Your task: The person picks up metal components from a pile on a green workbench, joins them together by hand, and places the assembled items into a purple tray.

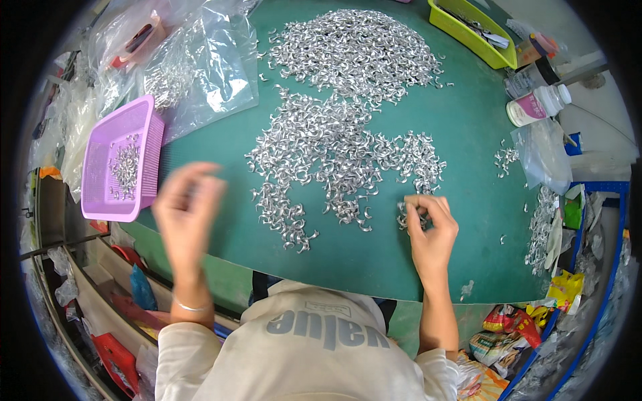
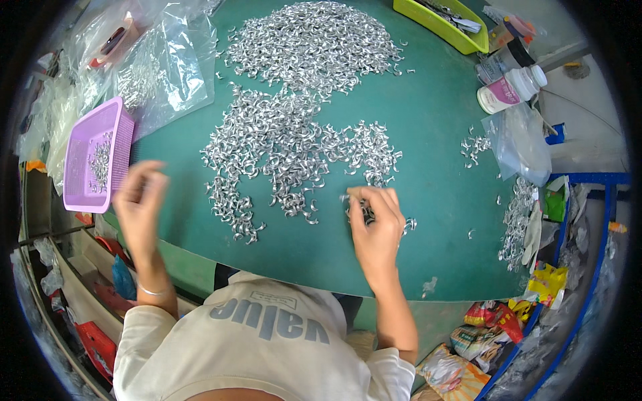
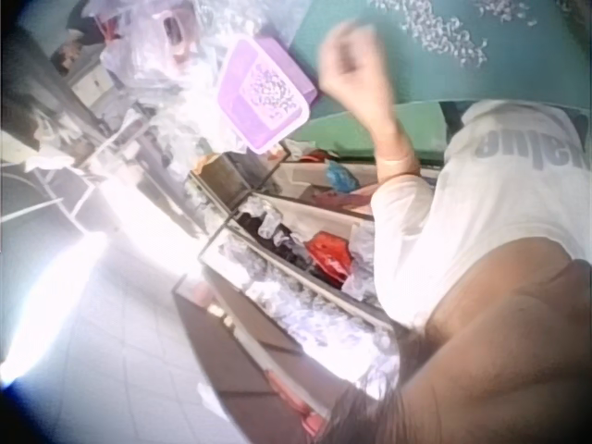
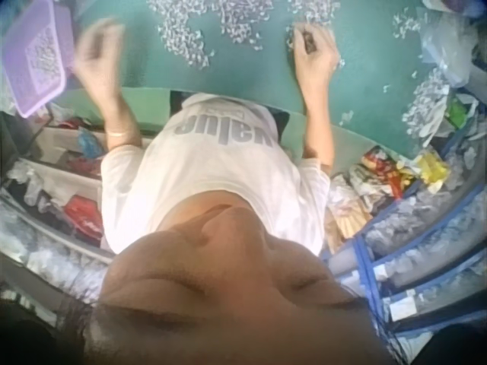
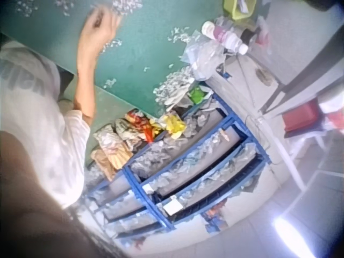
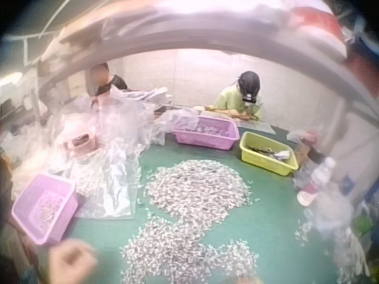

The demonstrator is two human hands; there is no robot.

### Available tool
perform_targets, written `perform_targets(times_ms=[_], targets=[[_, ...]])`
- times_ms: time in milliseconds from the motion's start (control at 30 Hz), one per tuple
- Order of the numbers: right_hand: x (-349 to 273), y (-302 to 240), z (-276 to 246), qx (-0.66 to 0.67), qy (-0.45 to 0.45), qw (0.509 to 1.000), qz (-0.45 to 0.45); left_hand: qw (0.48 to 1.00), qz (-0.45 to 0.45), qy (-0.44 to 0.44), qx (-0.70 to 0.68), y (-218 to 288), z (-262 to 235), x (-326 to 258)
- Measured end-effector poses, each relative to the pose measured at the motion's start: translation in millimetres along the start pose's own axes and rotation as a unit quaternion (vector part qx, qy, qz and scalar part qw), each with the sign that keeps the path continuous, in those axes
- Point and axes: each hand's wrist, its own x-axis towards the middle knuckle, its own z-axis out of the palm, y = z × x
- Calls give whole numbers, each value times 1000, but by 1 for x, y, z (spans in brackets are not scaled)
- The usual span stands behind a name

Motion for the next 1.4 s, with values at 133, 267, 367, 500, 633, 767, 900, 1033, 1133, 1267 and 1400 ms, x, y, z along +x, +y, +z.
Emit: perform_targets(times_ms=[133,267,367,500,633,767,900,1033,1133,1267,1400], targets=[[-16,-36,-15,205,-69,972,90,939,-26,-302,-161,28,68,-36],[-24,-51,-20,208,-54,975,56,914,54,-366,-165,40,95,-49],[-29,-54,-21,230,-24,971,52,910,14,-361,-202,40,98,-55],[-33,-59,-22,312,-23,947,72,813,-218,-395,-368,40,98,-56],[-36,-57,-19,277,-15,960,31,671,-353,-419,-500,38,100,-56],[-36,-58,-21,203,12,979,-33,603,-388,-429,-549,40,101,-60],[-36,-61,-22,208,16,977,-32,634,-372,-432,-522,41,99,-61],[-37,-62,-24,207,12,978,-34,661,-363,-429,-497,45,97,-60],[-38,-62,-24,216,7,976,-30,681,-355,-425,-478,46,96,-61],[-39,-62,-24,243,3,970,-13,731,-333,-423,-419,50,92,-59],[-39,-61,-23,281,-10,960,3,761,-310,-418,-387,51,91,-58]])
